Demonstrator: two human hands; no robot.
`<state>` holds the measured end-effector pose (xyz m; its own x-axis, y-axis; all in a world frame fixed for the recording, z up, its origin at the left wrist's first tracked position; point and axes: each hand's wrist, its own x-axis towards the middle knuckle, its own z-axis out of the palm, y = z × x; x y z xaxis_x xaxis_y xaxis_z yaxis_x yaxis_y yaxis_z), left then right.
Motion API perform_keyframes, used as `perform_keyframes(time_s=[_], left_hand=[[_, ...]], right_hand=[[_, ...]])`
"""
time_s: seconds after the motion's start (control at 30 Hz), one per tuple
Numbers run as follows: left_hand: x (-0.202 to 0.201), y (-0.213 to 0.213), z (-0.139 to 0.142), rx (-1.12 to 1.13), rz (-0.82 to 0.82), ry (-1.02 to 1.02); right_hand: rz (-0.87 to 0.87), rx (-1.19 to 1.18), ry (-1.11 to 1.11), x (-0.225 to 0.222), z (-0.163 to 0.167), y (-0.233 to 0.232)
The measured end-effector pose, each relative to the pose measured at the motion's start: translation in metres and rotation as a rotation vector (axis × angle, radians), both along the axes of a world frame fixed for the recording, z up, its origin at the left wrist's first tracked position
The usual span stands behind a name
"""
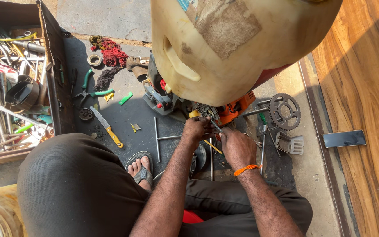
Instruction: The person sits on the floor and uses a wrench to tighten bolts on a small engine attached to a beige tank. They adjust their position and continue working on the engine throughout the clip.
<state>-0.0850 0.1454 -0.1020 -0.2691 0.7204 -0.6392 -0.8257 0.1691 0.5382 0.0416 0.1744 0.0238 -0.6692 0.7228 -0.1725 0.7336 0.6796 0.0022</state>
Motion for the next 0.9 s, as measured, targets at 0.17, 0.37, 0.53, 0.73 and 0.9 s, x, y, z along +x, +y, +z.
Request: perform_keyframes(time_s=[0.17,0.37,0.53,0.73,0.9], left_hand=[[-0.002,0.000,0.002,-0.051,-0.047,-0.027],[-0.006,0.003,0.008,-0.217,-0.167,0.384],[-0.007,-0.004,0.011,-0.284,-0.199,0.795],[-0.012,-0.006,0.007,-0.204,-0.290,0.892],[-0.013,-0.007,0.002,-0.283,-0.345,0.722]], right_hand=[[-0.038,-0.015,-0.071,0.004,-0.011,0.005],[-0.214,-0.096,-0.139,0.006,-0.100,0.007],[-0.189,-0.181,0.134,-0.008,-0.167,0.016],[-0.185,-0.291,0.164,0.005,-0.136,0.008],[-0.137,-0.233,0.074,0.020,-0.065,-0.008]])
